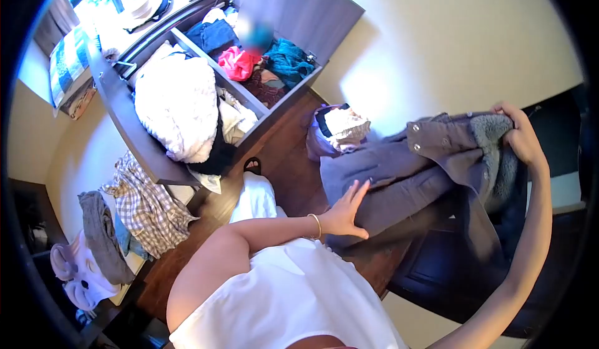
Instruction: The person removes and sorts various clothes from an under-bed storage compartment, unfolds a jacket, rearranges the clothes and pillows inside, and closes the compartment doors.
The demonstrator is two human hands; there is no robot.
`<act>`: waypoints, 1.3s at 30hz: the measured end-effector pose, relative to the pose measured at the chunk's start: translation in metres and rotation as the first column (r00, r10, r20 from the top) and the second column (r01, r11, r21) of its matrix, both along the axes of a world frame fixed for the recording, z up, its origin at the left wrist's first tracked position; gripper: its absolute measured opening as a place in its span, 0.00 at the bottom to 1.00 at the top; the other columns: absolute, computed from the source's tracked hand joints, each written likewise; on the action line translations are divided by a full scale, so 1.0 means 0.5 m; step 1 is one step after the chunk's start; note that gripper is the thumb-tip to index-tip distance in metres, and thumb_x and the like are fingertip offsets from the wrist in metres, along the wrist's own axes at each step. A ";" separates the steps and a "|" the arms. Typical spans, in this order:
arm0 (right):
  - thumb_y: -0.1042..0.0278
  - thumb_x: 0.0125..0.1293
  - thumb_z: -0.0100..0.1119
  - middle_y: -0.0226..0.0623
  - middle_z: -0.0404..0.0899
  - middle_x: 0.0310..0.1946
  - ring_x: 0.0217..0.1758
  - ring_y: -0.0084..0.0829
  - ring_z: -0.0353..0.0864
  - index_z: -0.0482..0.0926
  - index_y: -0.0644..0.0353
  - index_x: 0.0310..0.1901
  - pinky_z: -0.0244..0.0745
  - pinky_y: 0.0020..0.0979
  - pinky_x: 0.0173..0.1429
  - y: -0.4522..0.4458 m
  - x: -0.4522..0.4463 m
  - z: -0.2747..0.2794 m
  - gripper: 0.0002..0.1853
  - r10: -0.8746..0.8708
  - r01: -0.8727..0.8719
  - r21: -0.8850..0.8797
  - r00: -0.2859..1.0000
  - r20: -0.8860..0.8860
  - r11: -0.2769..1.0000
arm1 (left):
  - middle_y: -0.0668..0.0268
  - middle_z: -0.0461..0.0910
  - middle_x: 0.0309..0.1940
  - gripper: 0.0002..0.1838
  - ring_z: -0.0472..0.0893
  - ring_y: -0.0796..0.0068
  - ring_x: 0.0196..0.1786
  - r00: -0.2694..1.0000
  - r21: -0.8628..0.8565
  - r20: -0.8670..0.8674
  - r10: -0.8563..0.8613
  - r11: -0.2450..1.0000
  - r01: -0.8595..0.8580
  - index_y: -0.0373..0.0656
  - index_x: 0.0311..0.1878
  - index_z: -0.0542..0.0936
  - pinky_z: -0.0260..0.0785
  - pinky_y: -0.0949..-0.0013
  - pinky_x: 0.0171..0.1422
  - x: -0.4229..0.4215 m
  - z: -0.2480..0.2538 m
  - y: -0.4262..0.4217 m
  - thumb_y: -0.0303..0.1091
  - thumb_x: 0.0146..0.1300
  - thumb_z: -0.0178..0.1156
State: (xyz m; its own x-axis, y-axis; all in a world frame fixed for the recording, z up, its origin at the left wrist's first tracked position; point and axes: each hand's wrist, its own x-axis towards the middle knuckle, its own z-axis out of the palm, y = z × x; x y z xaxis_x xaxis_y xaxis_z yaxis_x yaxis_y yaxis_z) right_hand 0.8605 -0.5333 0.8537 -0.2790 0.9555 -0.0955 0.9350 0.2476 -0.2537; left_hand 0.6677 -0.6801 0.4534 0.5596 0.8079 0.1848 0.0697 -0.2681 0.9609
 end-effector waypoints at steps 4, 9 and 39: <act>0.83 0.33 0.43 0.29 0.71 0.34 0.43 0.26 0.70 0.73 0.60 0.44 0.64 0.23 0.50 0.177 -0.139 0.028 0.28 0.107 -0.107 -0.013 0.994 -0.013 0.994 | 0.42 0.36 0.73 0.70 0.35 0.44 0.76 0.955 -0.098 0.063 0.291 0.954 -0.284 0.35 0.73 0.34 0.39 0.55 0.77 -0.054 -0.008 0.162 0.46 0.39 0.77; 0.80 0.35 0.42 0.34 0.76 0.46 0.57 0.29 0.72 0.74 0.63 0.51 0.60 0.25 0.65 0.370 -0.328 0.087 0.33 0.360 -0.355 0.083 0.931 -0.055 0.931 | 0.44 0.42 0.73 0.65 0.48 0.53 0.76 0.794 -0.029 0.183 0.580 0.810 -0.585 0.36 0.73 0.33 0.45 0.64 0.76 -0.218 0.028 0.435 0.36 0.43 0.73; 0.82 0.45 0.51 0.39 0.75 0.32 0.41 0.46 0.74 0.75 0.54 0.40 0.69 0.44 0.43 0.793 -0.429 -0.943 0.18 0.829 -0.804 -0.255 0.560 -0.017 0.538 | 0.58 0.68 0.62 0.50 0.71 0.59 0.59 0.343 -0.701 -0.631 0.696 -0.322 -0.636 0.50 0.74 0.47 0.69 0.58 0.51 -0.616 -0.517 0.543 0.47 0.52 0.66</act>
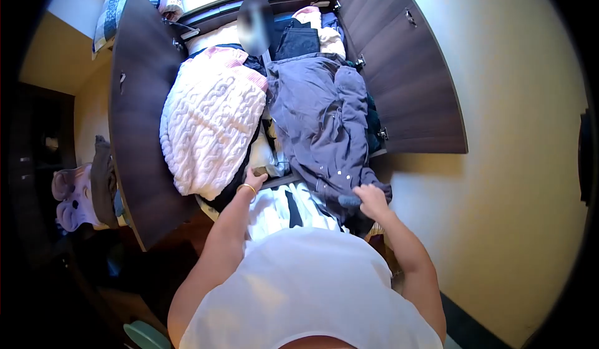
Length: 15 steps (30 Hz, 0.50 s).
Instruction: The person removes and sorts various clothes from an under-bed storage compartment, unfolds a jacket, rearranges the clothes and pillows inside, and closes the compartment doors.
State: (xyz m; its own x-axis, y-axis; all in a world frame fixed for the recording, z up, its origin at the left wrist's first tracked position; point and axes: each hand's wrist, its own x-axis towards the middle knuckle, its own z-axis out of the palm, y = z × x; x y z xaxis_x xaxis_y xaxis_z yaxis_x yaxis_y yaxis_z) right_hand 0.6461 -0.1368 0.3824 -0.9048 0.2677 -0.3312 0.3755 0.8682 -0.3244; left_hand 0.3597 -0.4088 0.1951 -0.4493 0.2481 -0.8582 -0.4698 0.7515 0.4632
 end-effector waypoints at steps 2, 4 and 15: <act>0.83 0.43 0.51 0.38 0.73 0.32 0.42 0.45 0.72 0.75 0.54 0.40 0.68 0.43 0.43 0.033 0.035 0.002 0.19 -0.014 0.014 -0.053 1.000 0.008 0.998 | 0.58 0.69 0.62 0.51 0.70 0.58 0.62 0.984 -0.095 0.125 0.130 0.988 -0.118 0.50 0.74 0.47 0.66 0.55 0.60 0.044 0.037 0.065 0.53 0.53 0.65; 0.82 0.43 0.52 0.38 0.72 0.32 0.41 0.45 0.72 0.75 0.53 0.40 0.67 0.43 0.42 0.065 0.064 0.011 0.19 -0.036 0.036 -0.057 0.999 -0.008 0.998 | 0.59 0.64 0.66 0.50 0.66 0.58 0.65 0.949 -0.112 0.129 0.288 0.955 -0.274 0.55 0.75 0.46 0.66 0.50 0.57 0.086 -0.011 0.116 0.64 0.55 0.58; 0.78 0.41 0.55 0.33 0.70 0.30 0.38 0.39 0.70 0.75 0.52 0.38 0.62 0.38 0.38 0.163 0.071 -0.014 0.17 0.221 -0.172 -0.282 0.963 0.154 0.944 | 0.50 0.45 0.74 0.56 0.50 0.50 0.74 0.811 0.373 -0.499 0.306 0.920 -0.118 0.44 0.75 0.42 0.50 0.57 0.74 -0.043 -0.251 0.466 0.55 0.53 0.67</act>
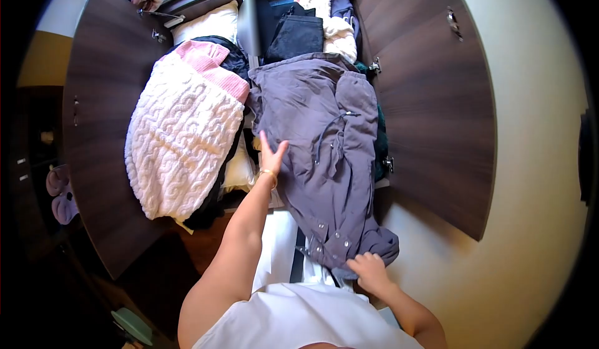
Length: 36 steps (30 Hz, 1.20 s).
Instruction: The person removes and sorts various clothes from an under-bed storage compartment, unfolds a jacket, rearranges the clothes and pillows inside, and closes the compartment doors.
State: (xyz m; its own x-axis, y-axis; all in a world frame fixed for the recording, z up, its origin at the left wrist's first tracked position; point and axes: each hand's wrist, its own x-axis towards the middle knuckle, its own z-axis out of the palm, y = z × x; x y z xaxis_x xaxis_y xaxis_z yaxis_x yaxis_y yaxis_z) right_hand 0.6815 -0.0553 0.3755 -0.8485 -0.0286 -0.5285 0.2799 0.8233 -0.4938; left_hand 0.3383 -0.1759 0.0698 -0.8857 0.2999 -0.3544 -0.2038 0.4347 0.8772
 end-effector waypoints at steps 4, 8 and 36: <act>0.75 0.42 0.57 0.29 0.71 0.31 0.38 0.34 0.71 0.75 0.51 0.33 0.63 0.34 0.39 0.040 -0.134 0.013 0.12 0.277 -0.276 -0.089 0.961 -0.006 0.957 | 0.53 0.31 0.76 0.57 0.45 0.37 0.74 0.921 -0.524 0.099 -0.378 0.766 0.371 0.70 0.74 0.45 0.58 0.41 0.67 -0.022 0.109 0.128 0.47 0.45 0.72; 0.69 0.50 0.54 0.29 0.72 0.30 0.41 0.33 0.72 0.75 0.53 0.32 0.65 0.34 0.48 0.141 -0.419 0.021 0.06 0.484 -0.470 0.118 0.861 -0.160 0.875 | 0.58 0.35 0.76 0.45 0.46 0.41 0.74 0.705 -0.745 0.130 -0.698 0.400 0.534 0.78 0.70 0.57 0.57 0.31 0.60 0.077 -0.082 0.116 0.37 0.49 0.65; 0.47 0.54 0.65 0.56 0.53 0.69 0.69 0.56 0.60 0.46 0.48 0.73 0.61 0.43 0.68 0.182 -0.315 -0.536 0.50 -0.678 0.697 -0.174 0.717 0.161 0.696 | 0.37 0.37 0.72 0.60 0.45 0.40 0.74 0.953 -0.356 -0.256 -0.165 0.932 0.065 0.52 0.75 0.44 0.43 0.48 0.74 -0.001 0.036 0.119 0.49 0.44 0.73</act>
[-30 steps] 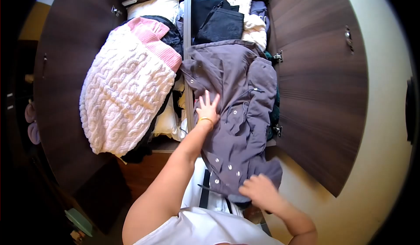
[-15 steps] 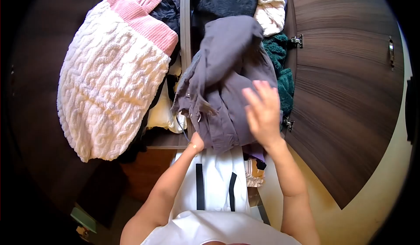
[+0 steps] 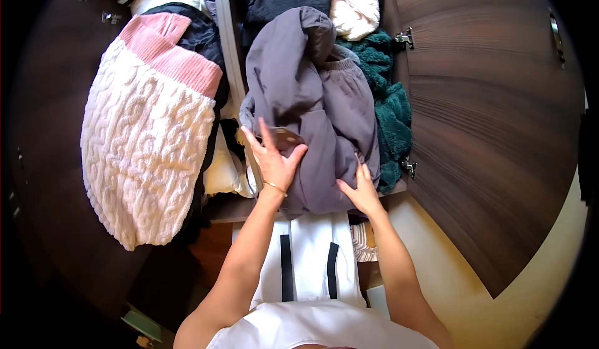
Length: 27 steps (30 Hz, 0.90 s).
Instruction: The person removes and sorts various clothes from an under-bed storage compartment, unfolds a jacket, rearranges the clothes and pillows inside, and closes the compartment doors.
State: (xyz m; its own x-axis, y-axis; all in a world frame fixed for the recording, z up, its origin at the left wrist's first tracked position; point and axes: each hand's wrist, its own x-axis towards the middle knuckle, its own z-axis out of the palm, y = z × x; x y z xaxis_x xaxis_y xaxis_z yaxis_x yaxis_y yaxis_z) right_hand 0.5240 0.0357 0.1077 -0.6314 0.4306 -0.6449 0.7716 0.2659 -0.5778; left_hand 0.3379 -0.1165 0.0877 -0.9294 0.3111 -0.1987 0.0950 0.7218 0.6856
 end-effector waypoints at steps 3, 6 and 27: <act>0.50 0.56 0.61 0.54 0.52 0.69 0.65 0.58 0.63 0.52 0.52 0.71 0.64 0.51 0.63 -0.026 0.004 -0.056 0.44 0.023 -0.061 0.128 0.960 0.280 0.990 | 0.39 0.35 0.73 0.55 0.39 0.39 0.75 0.965 -0.323 -0.148 -0.215 0.933 0.158 0.59 0.75 0.48 0.37 0.37 0.73 0.025 -0.047 0.050 0.44 0.45 0.72; 0.57 0.57 0.58 0.51 0.50 0.71 0.63 0.52 0.67 0.61 0.60 0.65 0.66 0.52 0.61 -0.060 -0.017 -0.125 0.35 0.082 -0.178 0.154 0.868 0.489 0.972 | 0.44 0.37 0.74 0.55 0.44 0.40 0.74 0.954 -0.490 -0.017 -0.298 0.834 0.252 0.57 0.75 0.47 0.38 0.42 0.74 0.025 -0.142 0.057 0.43 0.47 0.71; 0.67 0.60 0.53 0.47 0.74 0.56 0.57 0.47 0.74 0.72 0.61 0.57 0.69 0.43 0.60 0.098 -0.002 -0.087 0.22 0.192 -0.195 -0.102 0.981 -0.042 0.975 | 0.55 0.80 0.46 0.28 0.79 0.58 0.53 0.725 -0.455 0.560 -0.402 0.582 0.674 0.44 0.55 0.76 0.71 0.66 0.56 -0.184 -0.049 0.113 0.44 0.50 0.67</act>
State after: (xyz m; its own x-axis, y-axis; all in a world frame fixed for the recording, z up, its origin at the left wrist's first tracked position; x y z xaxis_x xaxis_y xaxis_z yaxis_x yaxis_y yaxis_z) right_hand 0.5232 0.0845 0.0644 -0.7168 0.2290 -0.6586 0.6924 0.3447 -0.6338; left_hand 0.2461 -0.0600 0.0632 -0.4357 0.4138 -0.7994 0.4576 0.8666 0.1992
